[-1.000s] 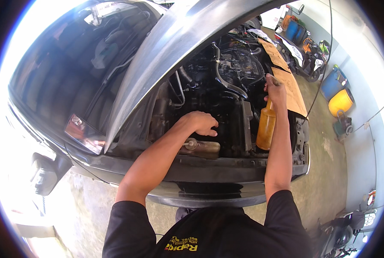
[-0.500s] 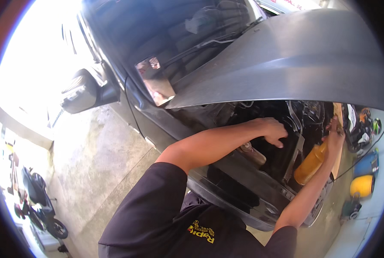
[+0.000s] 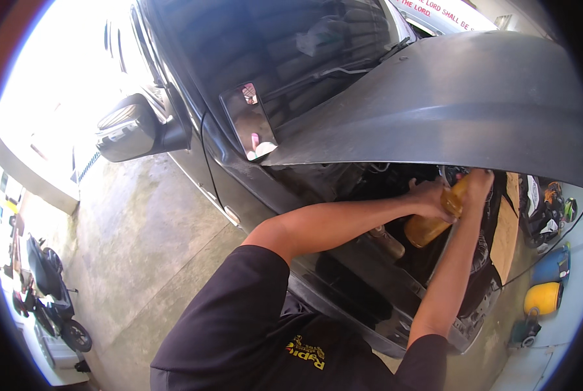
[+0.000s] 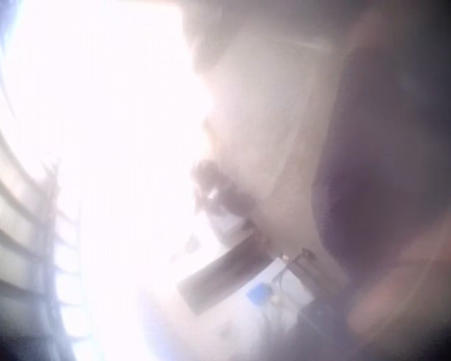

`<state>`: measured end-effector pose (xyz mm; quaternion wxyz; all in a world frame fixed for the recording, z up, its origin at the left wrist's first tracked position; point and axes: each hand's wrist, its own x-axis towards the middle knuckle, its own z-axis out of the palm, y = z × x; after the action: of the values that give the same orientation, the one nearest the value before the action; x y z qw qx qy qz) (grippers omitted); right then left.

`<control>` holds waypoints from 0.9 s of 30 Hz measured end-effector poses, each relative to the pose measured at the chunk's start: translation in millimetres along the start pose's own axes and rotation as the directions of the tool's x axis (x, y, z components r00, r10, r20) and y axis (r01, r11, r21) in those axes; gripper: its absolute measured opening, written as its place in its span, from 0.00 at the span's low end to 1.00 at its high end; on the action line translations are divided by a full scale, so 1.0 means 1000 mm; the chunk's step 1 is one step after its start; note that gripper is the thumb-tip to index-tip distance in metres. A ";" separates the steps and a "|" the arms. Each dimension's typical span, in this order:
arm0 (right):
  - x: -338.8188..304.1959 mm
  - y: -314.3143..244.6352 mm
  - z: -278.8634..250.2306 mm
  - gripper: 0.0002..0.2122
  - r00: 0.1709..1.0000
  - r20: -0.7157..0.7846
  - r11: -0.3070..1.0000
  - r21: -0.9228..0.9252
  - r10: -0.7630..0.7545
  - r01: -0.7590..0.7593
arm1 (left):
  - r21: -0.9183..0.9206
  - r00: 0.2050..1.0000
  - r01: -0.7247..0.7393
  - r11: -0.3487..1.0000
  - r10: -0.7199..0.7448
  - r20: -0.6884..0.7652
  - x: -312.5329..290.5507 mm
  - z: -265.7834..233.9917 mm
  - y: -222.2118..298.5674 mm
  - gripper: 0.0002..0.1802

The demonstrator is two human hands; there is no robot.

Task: The person pours a yellow liquid from a plastic bottle into the engine compartment of a car with the hood open. The person holds the bottle with both hands and tilts it to dispense the fluid into a specific opening in the engine bay.

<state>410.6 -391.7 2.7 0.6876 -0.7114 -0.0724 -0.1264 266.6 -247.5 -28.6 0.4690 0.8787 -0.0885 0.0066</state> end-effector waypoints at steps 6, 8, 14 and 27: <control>-0.062 -0.015 0.055 0.16 0.992 0.081 0.994 -0.036 0.102 -0.099 | -0.077 0.990 0.134 0.988 -0.130 0.048 0.016 0.011 -0.059 0.67; -0.069 -0.022 0.053 0.14 0.988 0.096 0.986 -0.124 0.123 -0.110 | -0.105 0.989 0.135 0.985 -0.127 0.082 0.020 0.016 -0.060 0.66; -0.064 -0.003 0.042 0.24 0.982 0.116 0.962 -0.245 0.150 -0.118 | -0.158 0.980 0.126 0.979 -0.098 0.174 0.028 0.028 -0.058 0.64; -0.069 -0.011 0.050 0.28 0.992 0.066 0.921 -0.383 0.109 -0.076 | -0.230 0.971 0.145 0.962 -0.094 0.219 0.028 0.025 -0.070 0.59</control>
<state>345.3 -336.2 -7.7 0.5382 -0.8384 -0.0423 -0.0747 304.2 -234.3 -97.2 0.5613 0.8140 -0.0832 -0.1241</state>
